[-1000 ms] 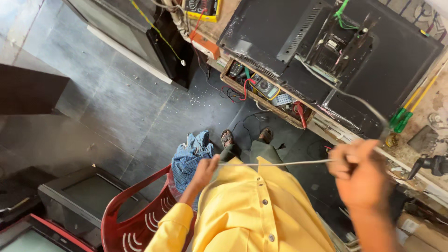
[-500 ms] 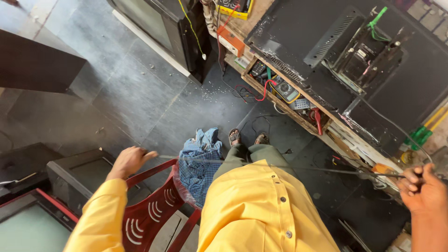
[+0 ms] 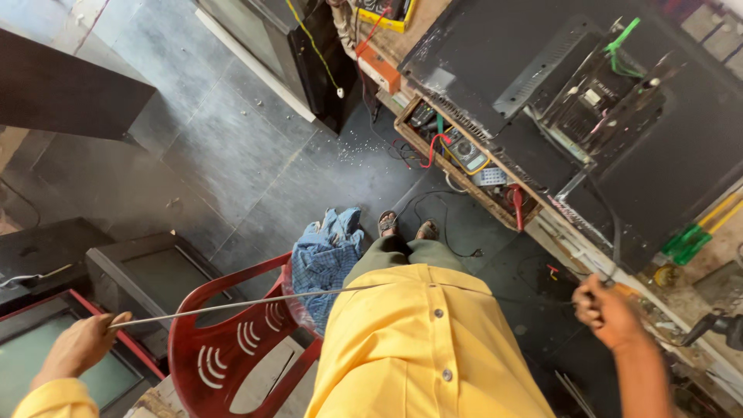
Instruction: The person uses a screwdriver to remove multiple screws from the back panel of a television set. They systematically unscrew fasteners around the perimeter and center of the panel, placing the screws on the workbench. The person then handles a power cable near the end of the clip.
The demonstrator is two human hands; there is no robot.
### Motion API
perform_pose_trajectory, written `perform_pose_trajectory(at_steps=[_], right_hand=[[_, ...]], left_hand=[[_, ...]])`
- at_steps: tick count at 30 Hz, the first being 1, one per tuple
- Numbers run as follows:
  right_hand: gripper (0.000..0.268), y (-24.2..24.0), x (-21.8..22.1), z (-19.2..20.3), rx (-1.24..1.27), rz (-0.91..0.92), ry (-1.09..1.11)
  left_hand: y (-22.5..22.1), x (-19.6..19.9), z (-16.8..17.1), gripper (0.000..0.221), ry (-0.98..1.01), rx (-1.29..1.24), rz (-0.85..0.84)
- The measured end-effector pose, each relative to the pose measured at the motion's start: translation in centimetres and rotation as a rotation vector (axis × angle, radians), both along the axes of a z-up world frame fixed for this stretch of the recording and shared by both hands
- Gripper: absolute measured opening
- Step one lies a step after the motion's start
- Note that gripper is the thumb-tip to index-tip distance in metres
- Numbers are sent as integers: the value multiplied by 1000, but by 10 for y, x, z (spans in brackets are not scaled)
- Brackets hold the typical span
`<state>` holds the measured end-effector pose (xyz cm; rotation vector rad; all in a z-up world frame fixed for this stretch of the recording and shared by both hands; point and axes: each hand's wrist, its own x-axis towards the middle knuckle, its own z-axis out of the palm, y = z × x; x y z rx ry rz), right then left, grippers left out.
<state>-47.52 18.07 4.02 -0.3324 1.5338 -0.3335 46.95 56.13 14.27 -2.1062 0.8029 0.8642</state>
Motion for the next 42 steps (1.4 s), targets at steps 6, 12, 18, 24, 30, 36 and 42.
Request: perform_pose_trajectory(at_steps=[6,12,18,24,30,36,42], right_hand=[[28,30,37,-48,-47,22,15],[29,63,87,-91,-160,419,304],[27,74,131,-106,-300,708,456],[38,79,145,-98,-43,459,427],[28,43,169,-75,-171,369,505],[29,21,207,-41,-235,341,459],[31,21,228,-28,-282,331,411]], left_hand=[[-13,-18,10,58,316,-311,892],[-40,-31,9,38,639,-965,1319],[-132,-54,-6,37,417,-1143,1108],[-264,-86,-49,40,228,-1436,462],[-371,-109,-149,65,398,-998,429],[-446,-163,-277,61,1327,-787,1564],[-509,-202,-321,40,1502,-879,1837]])
